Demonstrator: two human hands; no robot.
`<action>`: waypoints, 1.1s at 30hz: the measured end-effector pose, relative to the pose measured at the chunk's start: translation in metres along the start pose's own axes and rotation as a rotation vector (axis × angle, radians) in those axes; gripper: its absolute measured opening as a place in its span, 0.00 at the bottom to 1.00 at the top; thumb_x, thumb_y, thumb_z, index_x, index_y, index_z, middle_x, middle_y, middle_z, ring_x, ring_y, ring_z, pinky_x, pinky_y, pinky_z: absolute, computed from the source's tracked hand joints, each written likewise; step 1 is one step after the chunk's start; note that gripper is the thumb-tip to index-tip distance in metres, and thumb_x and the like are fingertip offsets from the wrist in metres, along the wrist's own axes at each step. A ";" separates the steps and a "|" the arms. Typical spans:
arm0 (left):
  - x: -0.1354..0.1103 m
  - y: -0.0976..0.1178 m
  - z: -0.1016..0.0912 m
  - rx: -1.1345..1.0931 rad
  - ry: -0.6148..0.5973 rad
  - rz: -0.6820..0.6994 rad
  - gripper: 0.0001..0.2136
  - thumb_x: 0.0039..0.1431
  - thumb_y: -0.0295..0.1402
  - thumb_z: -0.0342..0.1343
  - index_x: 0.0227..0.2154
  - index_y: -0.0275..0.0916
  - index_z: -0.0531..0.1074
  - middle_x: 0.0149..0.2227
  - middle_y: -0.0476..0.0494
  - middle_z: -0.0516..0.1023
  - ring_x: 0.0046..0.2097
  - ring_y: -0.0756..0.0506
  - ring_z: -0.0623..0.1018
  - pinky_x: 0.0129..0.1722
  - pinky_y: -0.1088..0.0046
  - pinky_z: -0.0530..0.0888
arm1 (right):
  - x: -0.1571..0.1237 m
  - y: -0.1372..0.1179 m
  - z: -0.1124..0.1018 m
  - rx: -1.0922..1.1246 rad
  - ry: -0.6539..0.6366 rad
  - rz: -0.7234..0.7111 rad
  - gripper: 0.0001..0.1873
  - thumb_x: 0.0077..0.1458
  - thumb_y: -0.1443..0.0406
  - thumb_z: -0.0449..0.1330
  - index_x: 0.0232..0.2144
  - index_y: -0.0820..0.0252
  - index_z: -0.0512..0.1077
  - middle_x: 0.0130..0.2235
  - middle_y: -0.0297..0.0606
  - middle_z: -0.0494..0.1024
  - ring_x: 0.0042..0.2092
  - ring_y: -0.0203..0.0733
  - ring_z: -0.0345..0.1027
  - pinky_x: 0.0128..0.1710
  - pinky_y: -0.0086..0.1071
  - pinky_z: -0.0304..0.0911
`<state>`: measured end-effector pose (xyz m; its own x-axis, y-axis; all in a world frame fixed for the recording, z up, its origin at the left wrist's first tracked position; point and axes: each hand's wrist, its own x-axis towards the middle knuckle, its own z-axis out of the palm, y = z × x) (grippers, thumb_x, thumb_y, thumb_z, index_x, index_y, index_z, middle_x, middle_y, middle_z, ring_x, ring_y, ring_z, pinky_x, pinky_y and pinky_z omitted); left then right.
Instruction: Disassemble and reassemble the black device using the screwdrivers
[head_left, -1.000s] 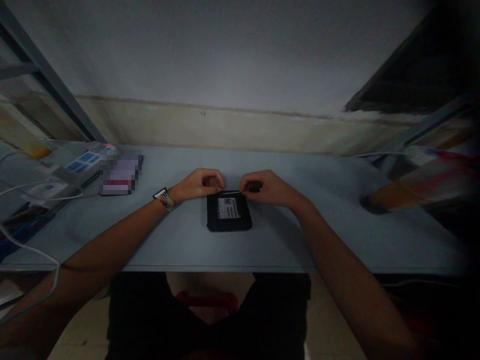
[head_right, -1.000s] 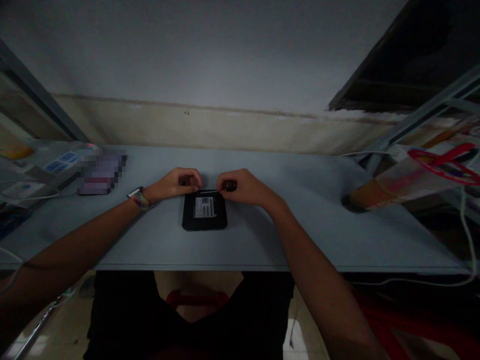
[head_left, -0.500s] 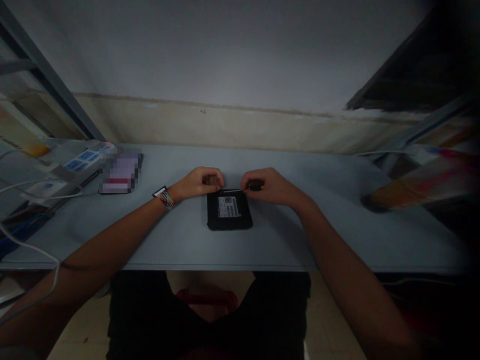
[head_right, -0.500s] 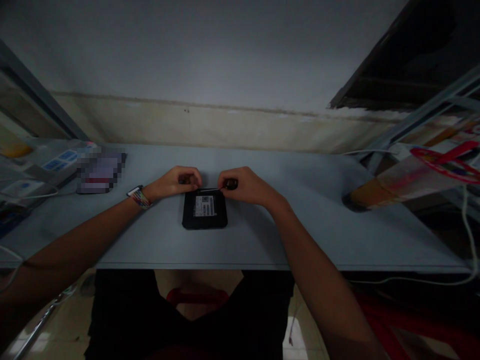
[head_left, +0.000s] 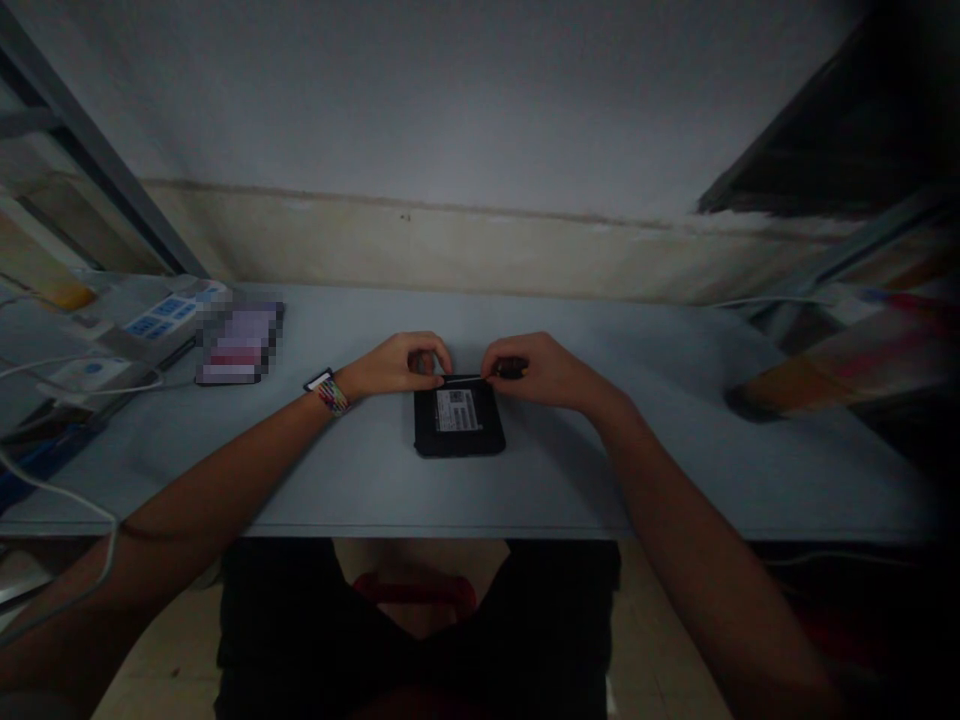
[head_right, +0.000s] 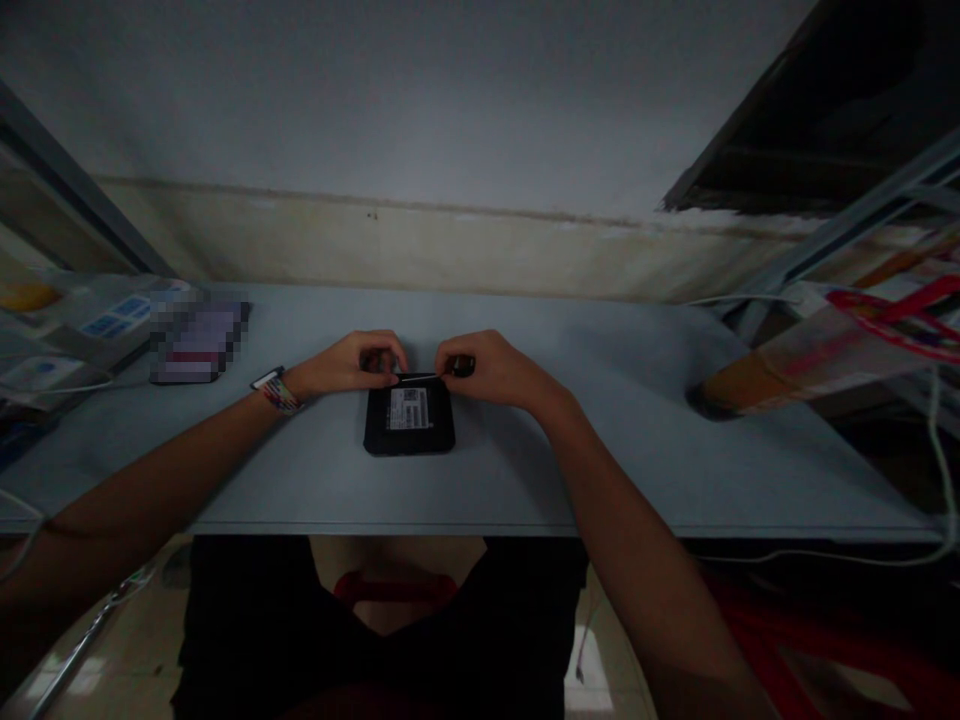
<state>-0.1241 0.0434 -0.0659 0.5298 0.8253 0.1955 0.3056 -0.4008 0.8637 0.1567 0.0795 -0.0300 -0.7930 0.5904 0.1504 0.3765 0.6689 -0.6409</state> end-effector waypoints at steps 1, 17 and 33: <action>0.000 0.000 0.000 0.004 0.000 0.004 0.09 0.55 0.35 0.68 0.38 0.39 0.81 0.34 0.46 0.78 0.33 0.48 0.75 0.31 0.72 0.67 | 0.000 0.000 0.000 0.000 0.003 -0.004 0.05 0.54 0.67 0.62 0.31 0.58 0.79 0.30 0.34 0.80 0.31 0.37 0.70 0.35 0.32 0.62; 0.000 0.001 -0.006 -0.039 -0.094 0.010 0.10 0.58 0.33 0.61 0.42 0.38 0.81 0.32 0.47 0.78 0.33 0.48 0.74 0.33 0.71 0.67 | -0.001 0.002 -0.004 -0.097 0.031 0.015 0.04 0.53 0.68 0.62 0.31 0.58 0.79 0.30 0.34 0.81 0.31 0.38 0.71 0.36 0.33 0.62; 0.004 -0.017 0.003 0.101 0.095 0.039 0.07 0.58 0.25 0.56 0.36 0.38 0.77 0.34 0.46 0.79 0.33 0.49 0.75 0.35 0.72 0.71 | 0.002 0.014 0.000 -0.391 0.003 0.064 0.07 0.55 0.71 0.58 0.34 0.58 0.76 0.35 0.38 0.81 0.35 0.41 0.71 0.39 0.33 0.59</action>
<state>-0.1250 0.0521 -0.0807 0.4673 0.8403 0.2748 0.3667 -0.4670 0.8046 0.1599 0.0902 -0.0387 -0.7609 0.6372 0.1226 0.5792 0.7521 -0.3143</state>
